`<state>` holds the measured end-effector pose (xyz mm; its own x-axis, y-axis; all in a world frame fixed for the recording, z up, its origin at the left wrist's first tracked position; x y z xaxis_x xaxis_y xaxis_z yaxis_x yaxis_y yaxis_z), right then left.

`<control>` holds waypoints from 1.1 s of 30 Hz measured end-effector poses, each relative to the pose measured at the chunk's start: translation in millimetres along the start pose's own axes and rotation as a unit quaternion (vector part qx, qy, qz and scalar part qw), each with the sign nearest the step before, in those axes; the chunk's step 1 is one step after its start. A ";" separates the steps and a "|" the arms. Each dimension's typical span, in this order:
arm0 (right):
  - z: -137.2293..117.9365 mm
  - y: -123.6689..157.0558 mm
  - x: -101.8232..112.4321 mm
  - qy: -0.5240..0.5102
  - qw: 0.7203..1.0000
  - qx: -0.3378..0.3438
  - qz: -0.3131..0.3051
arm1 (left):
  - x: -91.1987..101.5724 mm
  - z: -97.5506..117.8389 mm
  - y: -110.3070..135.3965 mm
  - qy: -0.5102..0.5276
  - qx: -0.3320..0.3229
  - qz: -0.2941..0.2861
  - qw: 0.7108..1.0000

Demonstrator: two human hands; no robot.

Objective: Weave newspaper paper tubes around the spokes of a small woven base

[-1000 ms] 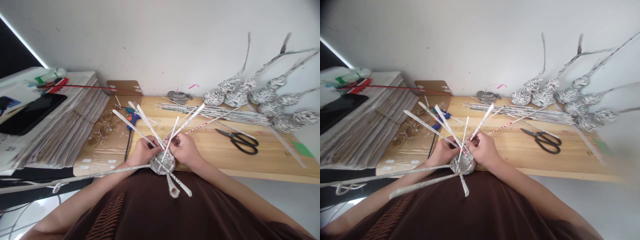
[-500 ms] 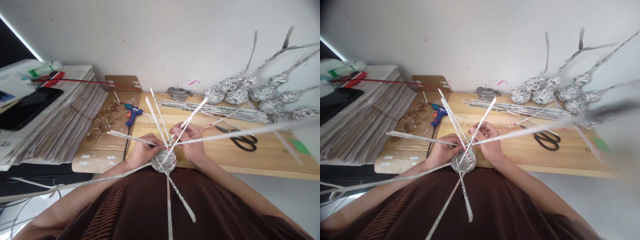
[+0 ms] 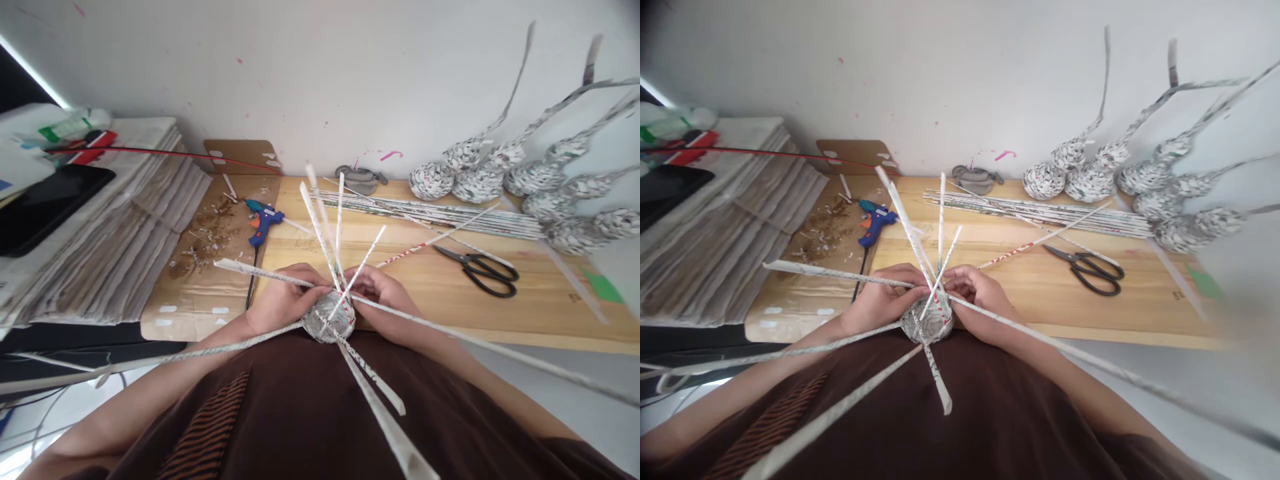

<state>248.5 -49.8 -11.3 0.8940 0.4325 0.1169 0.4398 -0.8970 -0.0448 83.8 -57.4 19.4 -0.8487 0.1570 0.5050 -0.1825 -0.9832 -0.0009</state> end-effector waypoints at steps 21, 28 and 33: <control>3.6 -1.8 -11.9 -0.047 0.998 -0.042 -0.024 | -8.8 -30.8 -3.2 0.077 0.150 -0.041 0.985; 10.7 -0.4 -8.1 -0.054 0.996 -0.068 0.001 | -17.8 -46.6 -3.0 0.115 0.196 -0.104 0.968; 15.7 2.8 -6.6 -0.060 0.994 -0.094 0.018 | -20.9 -47.8 -0.1 0.162 0.225 -0.054 0.959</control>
<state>245.1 -53.7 -27.7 0.9175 0.3976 -0.0016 0.3939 -0.9083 0.1408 77.8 -56.1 -32.4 -0.9602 0.2086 0.1859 -0.1070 -0.8892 0.4448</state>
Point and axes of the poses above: each hand's wrist, its own y-axis away from the middle knuckle, its own x-axis out of the back of the hand, z = x × y, the point moved 8 cm from there along -y, towards the middle knuckle, and after that the axes turned 12 degrees about x, right-handed, at the moved point
